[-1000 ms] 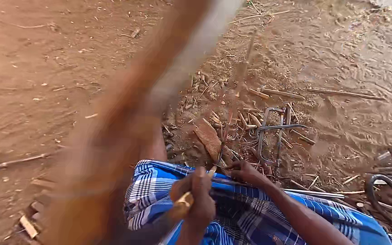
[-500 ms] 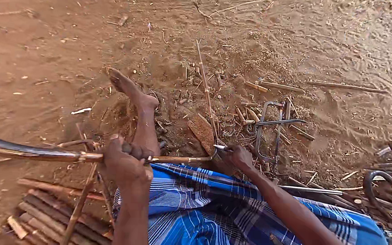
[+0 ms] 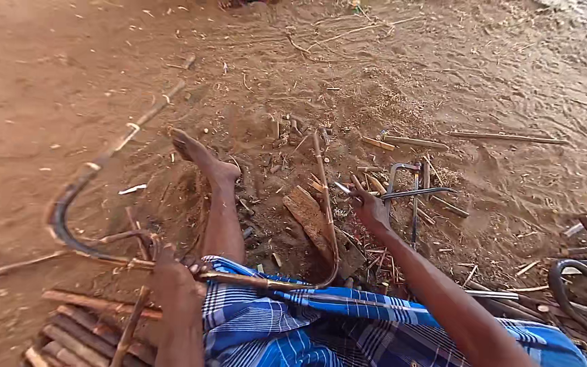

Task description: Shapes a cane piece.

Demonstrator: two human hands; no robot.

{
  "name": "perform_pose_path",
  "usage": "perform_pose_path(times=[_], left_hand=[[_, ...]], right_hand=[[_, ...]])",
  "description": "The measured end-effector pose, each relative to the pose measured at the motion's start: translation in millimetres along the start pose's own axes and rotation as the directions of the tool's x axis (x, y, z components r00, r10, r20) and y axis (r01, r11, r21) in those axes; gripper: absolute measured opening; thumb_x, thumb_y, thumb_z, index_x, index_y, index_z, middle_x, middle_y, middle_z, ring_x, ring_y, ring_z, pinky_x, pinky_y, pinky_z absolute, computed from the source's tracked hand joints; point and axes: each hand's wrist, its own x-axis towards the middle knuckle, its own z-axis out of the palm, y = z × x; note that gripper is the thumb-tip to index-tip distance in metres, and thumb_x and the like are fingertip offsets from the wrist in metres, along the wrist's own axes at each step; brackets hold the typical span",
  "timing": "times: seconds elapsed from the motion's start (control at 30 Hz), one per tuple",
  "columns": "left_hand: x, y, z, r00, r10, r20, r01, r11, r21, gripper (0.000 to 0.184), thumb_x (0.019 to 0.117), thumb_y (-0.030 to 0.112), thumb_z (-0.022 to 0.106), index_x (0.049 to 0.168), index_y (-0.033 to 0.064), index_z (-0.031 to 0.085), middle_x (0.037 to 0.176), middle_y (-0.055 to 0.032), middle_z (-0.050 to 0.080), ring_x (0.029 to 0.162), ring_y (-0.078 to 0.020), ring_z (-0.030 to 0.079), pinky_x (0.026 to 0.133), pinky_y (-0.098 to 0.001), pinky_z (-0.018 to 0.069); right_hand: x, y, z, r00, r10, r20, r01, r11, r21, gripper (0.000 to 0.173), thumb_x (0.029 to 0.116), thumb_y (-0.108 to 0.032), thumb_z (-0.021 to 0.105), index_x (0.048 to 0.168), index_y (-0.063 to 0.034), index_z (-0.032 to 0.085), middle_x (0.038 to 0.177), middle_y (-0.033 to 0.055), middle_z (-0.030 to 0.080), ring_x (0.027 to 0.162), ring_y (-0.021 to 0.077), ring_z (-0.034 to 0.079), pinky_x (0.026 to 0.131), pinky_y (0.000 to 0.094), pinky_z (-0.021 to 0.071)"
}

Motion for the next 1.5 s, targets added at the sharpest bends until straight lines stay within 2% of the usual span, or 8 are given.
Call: perform_pose_path(times=[0.07,0.13,0.33,0.47,0.6,0.87,1.17,1.5], left_hand=[[-8.7,2.7,-19.7,0.980,0.194,-0.052,-0.153,0.886,0.437,0.058,0.0994,0.042,0.066,0.141,0.0050,0.049,0.118,-0.0100,0.065,0.105,-0.0165,0.065,0.094,-0.0398,0.0552],[-28.0,11.1,-29.2,0.902,0.397,0.169,-0.390,0.579,0.716,0.093,0.0929,0.046,0.069,0.156,-0.0061,0.026,0.154,-0.0314,0.038,0.143,-0.0449,0.039,0.116,-0.0634,0.0322],[-66.2,-42.1,25.5,0.178,-0.246,0.953,-0.983,-0.091,0.160,0.073,0.0889,0.066,0.065,0.138,0.0118,0.063,0.144,-0.0139,0.058,0.139,-0.0348,0.049,0.117,-0.0592,0.0347],[-74.3,-29.9,88.6,0.293,-0.494,0.819,-0.956,-0.175,0.236,0.066,0.0932,0.072,0.054,0.116,0.0117,0.071,0.112,-0.0156,0.072,0.109,-0.0364,0.068,0.093,-0.0615,0.0528],[-86.0,82.8,120.4,0.301,0.030,0.953,-0.906,-0.303,0.295,0.047,0.0932,0.056,0.063,0.086,0.0108,0.073,0.080,-0.0176,0.071,0.079,-0.0427,0.071,0.066,-0.0650,0.0533],[-138.4,227.8,41.5,0.332,0.856,0.395,-0.771,0.488,-0.409,0.027,0.1075,0.033,0.047,0.082,0.0238,0.048,0.057,0.0107,0.042,0.045,-0.0076,0.043,0.044,-0.0276,0.0421],[-200.4,-5.8,-18.5,0.435,0.780,0.450,-0.265,0.589,-0.763,0.039,0.1050,0.036,0.054,0.067,0.0254,0.053,0.052,0.0126,0.039,0.046,-0.0025,0.042,0.051,-0.0213,0.0425],[-193.6,-43.0,-18.9,0.347,0.787,0.510,-0.237,0.600,-0.764,0.044,0.1075,0.033,0.046,0.065,0.0206,0.043,0.052,0.0066,0.035,0.047,-0.0097,0.042,0.052,-0.0280,0.0450]], right_hand=[[-30.1,21.6,-14.5,0.994,-0.063,0.084,0.060,0.998,0.030,0.027,0.1011,-0.036,0.062,0.127,-0.0303,0.070,0.104,0.0068,0.074,0.092,0.0296,0.071,0.079,0.0626,0.0559],[-67.6,60.3,-27.6,0.998,-0.059,0.031,0.057,0.997,0.044,0.027,0.1018,-0.035,0.062,0.127,-0.0304,0.070,0.099,0.0056,0.074,0.084,0.0261,0.070,0.076,0.0593,0.0567],[-158.3,169.8,-7.4,0.976,0.174,-0.131,-0.121,0.932,0.341,0.025,0.0988,-0.023,0.069,0.122,-0.0137,0.072,0.103,0.0077,0.075,0.086,0.0212,0.072,0.083,0.0506,0.0597],[-151.9,147.3,-13.1,0.985,0.164,-0.051,-0.133,0.918,0.373,0.027,0.0987,-0.029,0.069,0.122,-0.0159,0.072,0.103,0.0051,0.075,0.089,0.0182,0.072,0.085,0.0471,0.0601],[-158.0,144.9,-13.9,0.997,0.079,0.012,-0.077,0.923,0.377,0.030,0.0989,-0.030,0.068,0.126,-0.0181,0.070,0.114,0.0024,0.075,0.100,0.0164,0.073,0.094,0.0458,0.0588],[-151.7,130.1,-16.5,0.990,0.095,0.109,-0.130,0.911,0.392,0.031,0.0994,-0.032,0.067,0.126,-0.0179,0.070,0.113,0.0057,0.073,0.098,0.0189,0.071,0.091,0.0466,0.0581],[-156.7,88.5,-11.4,0.937,0.037,0.348,-0.137,0.954,0.267,0.030,0.0990,-0.032,0.066,0.126,-0.0204,0.070,0.112,0.0060,0.074,0.093,0.0213,0.072,0.088,0.0504,0.0579],[-129.0,24.7,30.7,0.898,0.010,0.440,-0.104,0.976,0.190,0.024,0.0957,-0.033,0.069,0.117,-0.0233,0.075,0.107,0.0049,0.074,0.096,0.0226,0.071,0.086,0.0541,0.0562]])
